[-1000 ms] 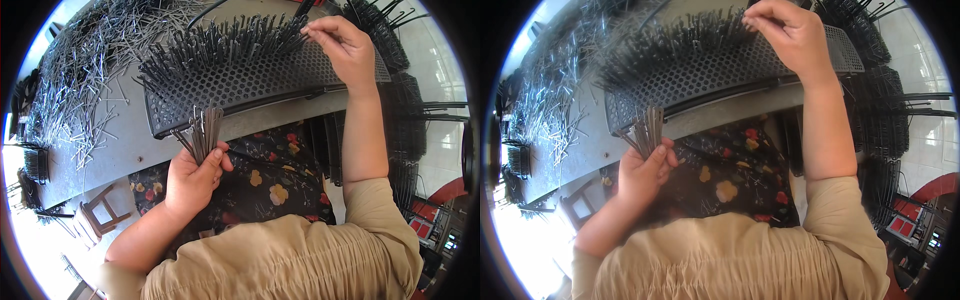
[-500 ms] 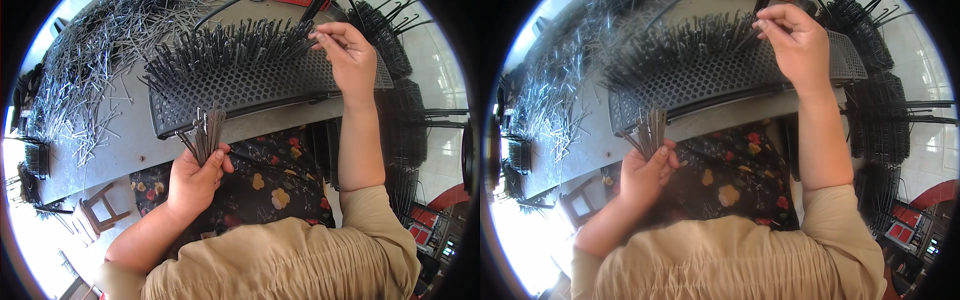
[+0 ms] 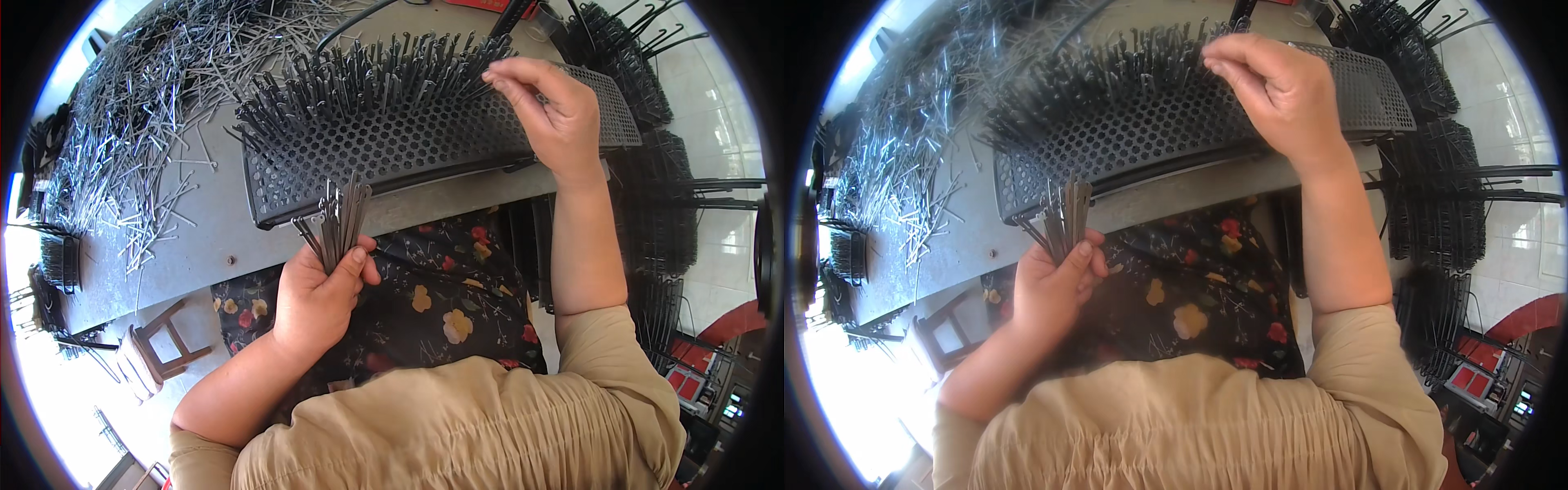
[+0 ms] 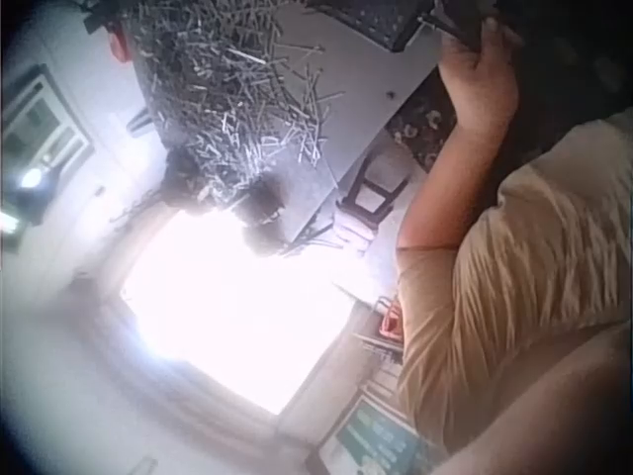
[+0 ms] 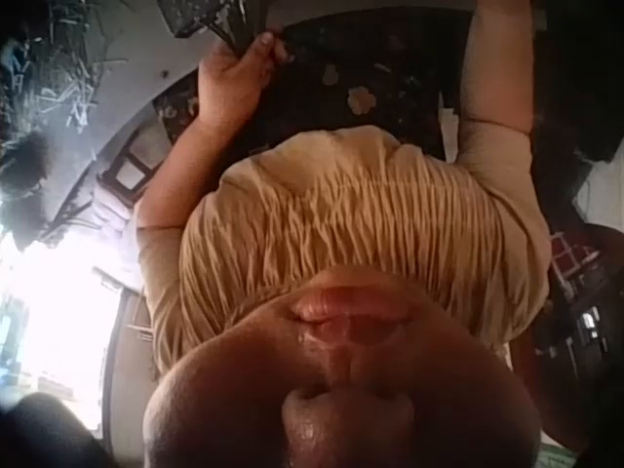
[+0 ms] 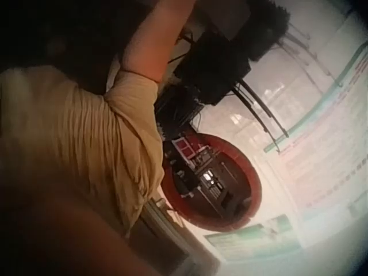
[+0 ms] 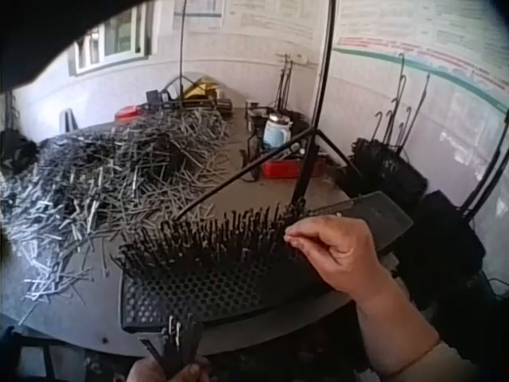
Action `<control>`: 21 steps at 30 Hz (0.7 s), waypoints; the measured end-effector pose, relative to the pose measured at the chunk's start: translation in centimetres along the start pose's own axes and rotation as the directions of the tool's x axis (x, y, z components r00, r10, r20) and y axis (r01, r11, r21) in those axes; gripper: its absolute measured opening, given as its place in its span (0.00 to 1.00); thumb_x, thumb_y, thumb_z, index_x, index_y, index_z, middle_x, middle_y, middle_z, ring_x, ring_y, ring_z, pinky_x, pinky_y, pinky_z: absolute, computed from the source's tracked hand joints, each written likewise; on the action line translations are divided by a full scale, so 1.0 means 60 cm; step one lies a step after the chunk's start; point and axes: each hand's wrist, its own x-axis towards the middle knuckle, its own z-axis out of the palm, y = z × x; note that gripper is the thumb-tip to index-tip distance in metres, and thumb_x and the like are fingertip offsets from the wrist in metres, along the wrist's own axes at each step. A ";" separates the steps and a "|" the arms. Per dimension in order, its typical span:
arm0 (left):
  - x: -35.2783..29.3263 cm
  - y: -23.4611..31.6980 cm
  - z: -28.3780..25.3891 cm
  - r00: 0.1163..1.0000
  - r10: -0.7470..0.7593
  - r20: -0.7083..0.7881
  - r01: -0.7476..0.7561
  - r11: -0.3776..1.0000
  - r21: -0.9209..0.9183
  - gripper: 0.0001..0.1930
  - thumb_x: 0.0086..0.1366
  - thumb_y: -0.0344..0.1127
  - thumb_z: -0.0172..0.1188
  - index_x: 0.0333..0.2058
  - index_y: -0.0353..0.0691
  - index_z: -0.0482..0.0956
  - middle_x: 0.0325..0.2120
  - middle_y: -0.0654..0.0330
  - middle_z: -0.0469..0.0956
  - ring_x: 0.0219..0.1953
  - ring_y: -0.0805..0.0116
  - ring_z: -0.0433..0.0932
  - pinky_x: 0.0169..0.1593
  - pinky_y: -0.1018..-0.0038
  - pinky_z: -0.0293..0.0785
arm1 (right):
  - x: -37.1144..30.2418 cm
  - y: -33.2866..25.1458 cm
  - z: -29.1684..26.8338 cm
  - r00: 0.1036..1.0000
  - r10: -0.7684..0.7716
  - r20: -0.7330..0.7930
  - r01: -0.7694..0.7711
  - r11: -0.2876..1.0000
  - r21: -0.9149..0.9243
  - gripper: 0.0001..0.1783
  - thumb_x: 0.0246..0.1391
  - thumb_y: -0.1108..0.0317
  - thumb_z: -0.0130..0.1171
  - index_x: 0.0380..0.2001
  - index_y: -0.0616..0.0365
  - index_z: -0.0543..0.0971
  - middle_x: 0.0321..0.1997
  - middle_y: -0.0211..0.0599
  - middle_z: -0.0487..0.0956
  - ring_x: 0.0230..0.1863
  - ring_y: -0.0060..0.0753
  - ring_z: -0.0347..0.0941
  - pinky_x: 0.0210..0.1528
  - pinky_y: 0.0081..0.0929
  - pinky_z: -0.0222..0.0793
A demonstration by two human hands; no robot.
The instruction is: Sorting and placing small metal pins into a perforated assembly plate.
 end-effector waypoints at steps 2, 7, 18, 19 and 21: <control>-0.001 0.001 0.000 1.000 0.002 -0.017 -0.002 1.000 0.015 0.07 0.68 0.28 0.51 0.42 0.34 0.73 0.25 0.61 0.75 0.18 0.82 0.62 0.21 0.85 0.58 | 0.006 -0.014 0.015 0.997 0.064 -0.047 -0.059 0.994 0.089 0.07 0.53 0.81 0.59 0.36 0.63 0.81 0.34 0.37 0.83 0.39 0.27 0.80 0.42 0.20 0.75; -0.002 0.001 -0.004 1.000 0.014 0.010 -0.014 0.998 0.053 0.06 0.69 0.28 0.51 0.41 0.37 0.74 0.24 0.67 0.74 0.22 0.83 0.63 0.27 0.85 0.60 | 0.029 -0.002 0.023 0.998 -0.054 -0.030 0.051 0.994 -0.096 0.07 0.53 0.79 0.59 0.36 0.61 0.82 0.35 0.35 0.83 0.46 0.33 0.78 0.53 0.29 0.71; -0.002 0.004 -0.006 1.000 0.010 -0.004 -0.010 0.996 0.087 0.06 0.68 0.28 0.51 0.41 0.36 0.74 0.24 0.67 0.75 0.23 0.83 0.63 0.27 0.85 0.60 | 0.048 -0.029 0.009 0.998 0.021 0.053 -0.019 0.999 -0.049 0.13 0.50 0.81 0.62 0.40 0.60 0.83 0.23 0.41 0.80 0.33 0.30 0.78 0.67 0.46 0.55; -0.002 0.004 -0.006 1.000 0.007 -0.010 -0.007 0.996 0.089 0.06 0.68 0.28 0.51 0.41 0.36 0.74 0.24 0.67 0.75 0.23 0.83 0.63 0.27 0.85 0.60 | 0.048 -0.029 0.008 0.998 0.023 0.053 -0.021 0.999 -0.049 0.13 0.50 0.81 0.62 0.40 0.60 0.83 0.23 0.41 0.80 0.33 0.30 0.78 0.67 0.46 0.55; -0.001 0.003 -0.003 1.000 0.003 0.002 -0.003 0.997 0.083 0.06 0.68 0.28 0.51 0.41 0.36 0.74 0.24 0.67 0.75 0.23 0.84 0.63 0.27 0.85 0.60 | 0.052 -0.026 0.006 0.996 0.029 0.086 -0.030 1.000 0.003 0.13 0.50 0.80 0.62 0.40 0.60 0.82 0.27 0.40 0.81 0.35 0.31 0.79 0.69 0.47 0.50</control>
